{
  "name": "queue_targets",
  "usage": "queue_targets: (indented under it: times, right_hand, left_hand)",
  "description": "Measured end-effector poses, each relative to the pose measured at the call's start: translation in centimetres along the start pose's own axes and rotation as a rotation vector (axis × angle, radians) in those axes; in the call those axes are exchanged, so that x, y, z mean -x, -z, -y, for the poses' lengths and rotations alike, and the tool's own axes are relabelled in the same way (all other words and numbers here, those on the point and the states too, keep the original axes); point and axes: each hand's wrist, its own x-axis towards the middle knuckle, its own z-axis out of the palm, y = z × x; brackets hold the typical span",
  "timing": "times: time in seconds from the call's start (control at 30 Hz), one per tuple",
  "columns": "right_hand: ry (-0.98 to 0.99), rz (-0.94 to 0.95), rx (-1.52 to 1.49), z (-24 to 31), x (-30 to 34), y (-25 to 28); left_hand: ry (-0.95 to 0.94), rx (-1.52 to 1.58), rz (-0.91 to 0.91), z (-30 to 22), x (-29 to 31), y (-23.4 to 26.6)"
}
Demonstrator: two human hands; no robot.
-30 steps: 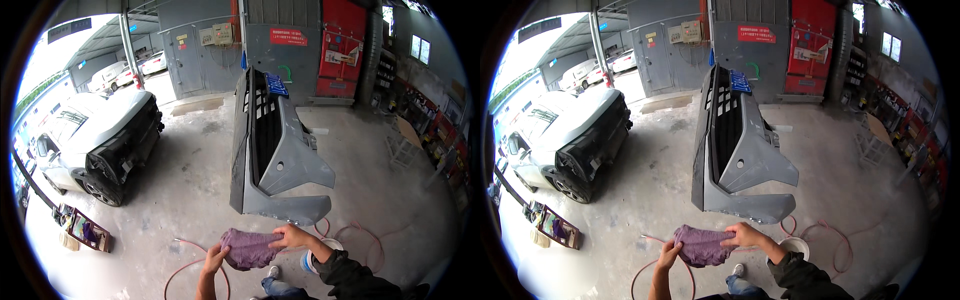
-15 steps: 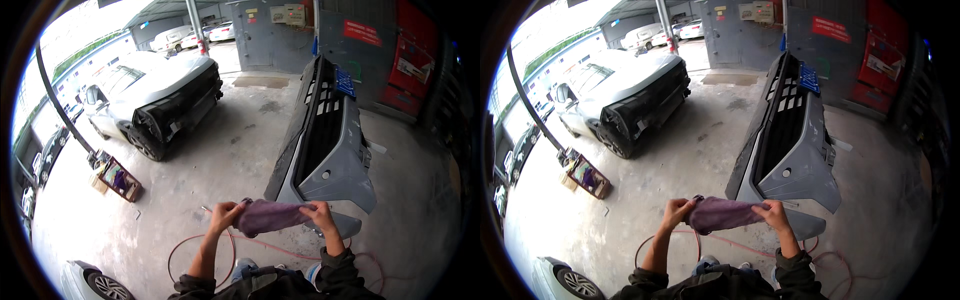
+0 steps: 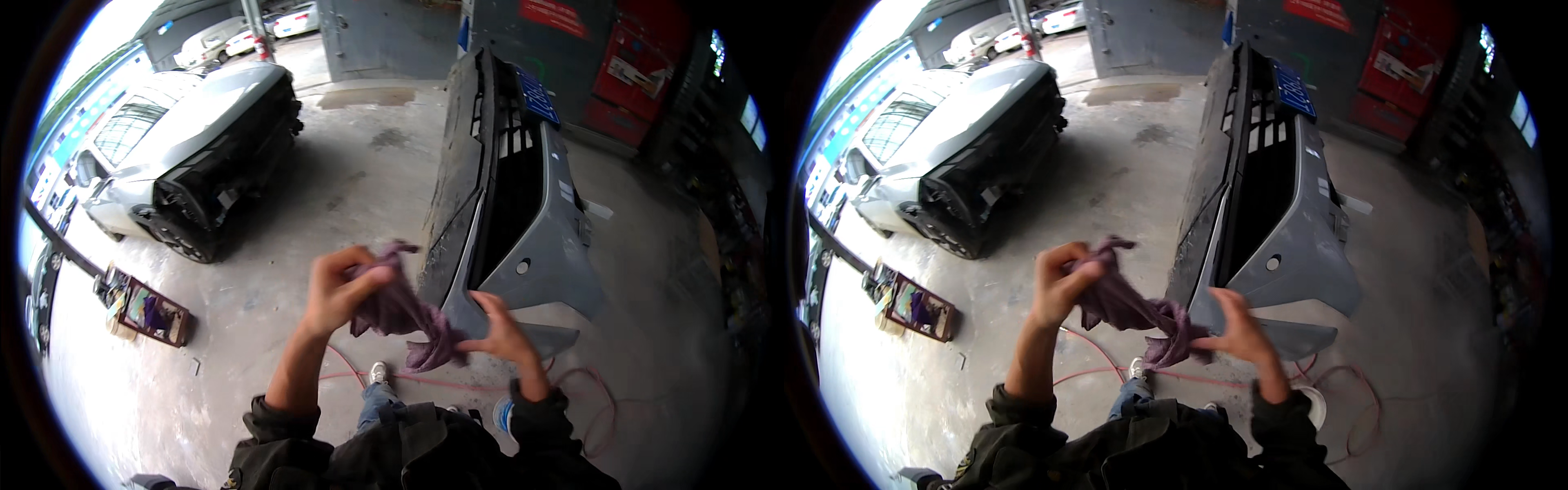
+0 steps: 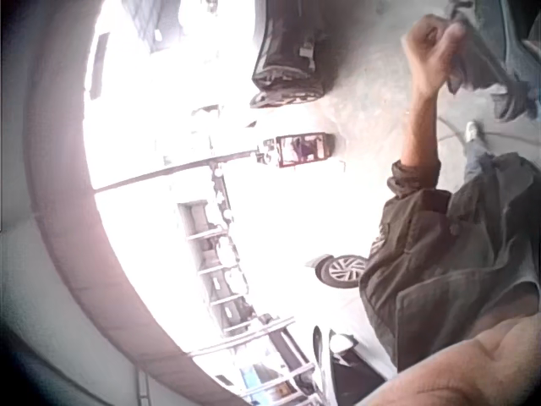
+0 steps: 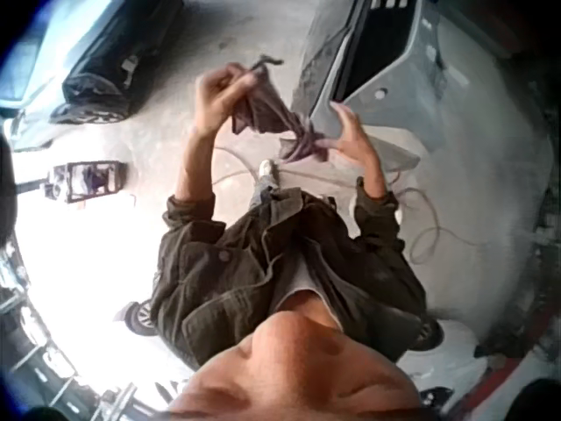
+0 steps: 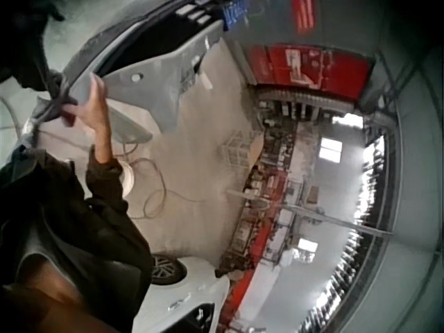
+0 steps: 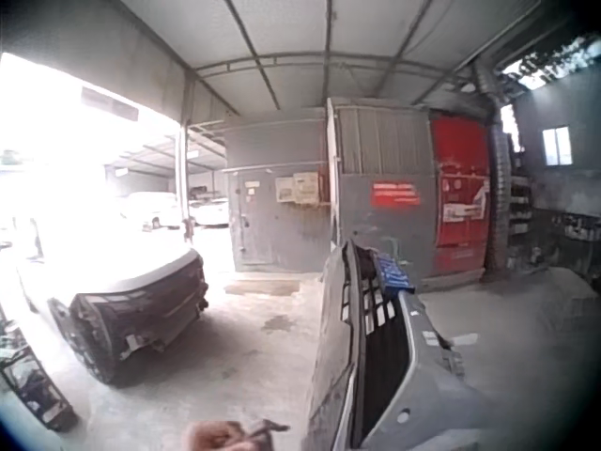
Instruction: The person wipes a detached car bumper with a cloth, then uses a pneumatic air gun to blow dust off the bumper. They retrieve sandpaper and apply filler paste to it before sanding a damaged area on the front of a silver car.
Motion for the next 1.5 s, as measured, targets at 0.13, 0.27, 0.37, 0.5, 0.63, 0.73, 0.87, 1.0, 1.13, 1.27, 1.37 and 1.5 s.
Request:
queue_targets:
  times: [0.13, 0.27, 0.37, 0.5, 0.63, 0.73, 0.87, 1.0, 1.13, 1.27, 1.37, 1.5]
  right_hand:
    - [0.054, -0.099, -0.288, 7.2, -6.6, -11.3]
    - [-0.247, -0.248, -1.026, 8.9, -9.0, -11.3]
    - [-0.606, -0.401, -1.518, 9.2, -10.0, -8.8]
    - [-0.59, -0.302, -1.468, 8.4, -9.2, -6.8]
    - [-0.421, 0.066, -1.255, 7.5, -7.0, -6.9]
    - [-0.398, 0.223, -1.089, 5.9, -4.4, -11.5]
    - [-0.594, -0.028, -1.072, 6.2, -3.5, -10.6]
    - [-0.631, -0.364, -1.229, 4.0, -1.9, -6.0]
    - [-0.505, -0.49, -0.973, 0.9, -0.8, -4.7]
    - [-0.435, -0.648, -0.872, -0.9, -0.9, -1.7]
    - [-0.175, -0.927, -0.87, -1.8, -1.4, 0.3]
    - [-0.064, -1.259, -1.262, -1.8, -2.2, -3.9]
  left_hand:
    - [0.018, -0.116, 0.381, 3.6, -7.0, -1.8]
    - [0.039, 0.119, 0.422, 14.2, -7.0, 4.1]
    - [0.549, 0.165, 0.886, 19.0, -0.4, 7.1]
    - [0.746, 0.281, 0.842, 18.8, 3.1, 4.6]
    - [0.659, 0.626, 0.411, 17.3, 2.9, 3.9]
    - [0.593, 0.726, 0.229, 16.5, 2.3, 2.8]
    - [0.577, 0.457, 0.241, 16.1, 2.5, 3.4]
    - [0.62, 0.21, -0.008, 15.9, 1.9, 6.0]
    - [0.515, 0.234, -0.042, 15.1, 1.2, 5.4]
    - [0.474, 0.505, 0.052, 10.4, 0.5, 2.9]
    - [0.346, 0.821, 0.134, 3.7, 1.6, -0.7]
    - [0.502, 0.734, 0.485, 0.2, 6.4, -3.4]
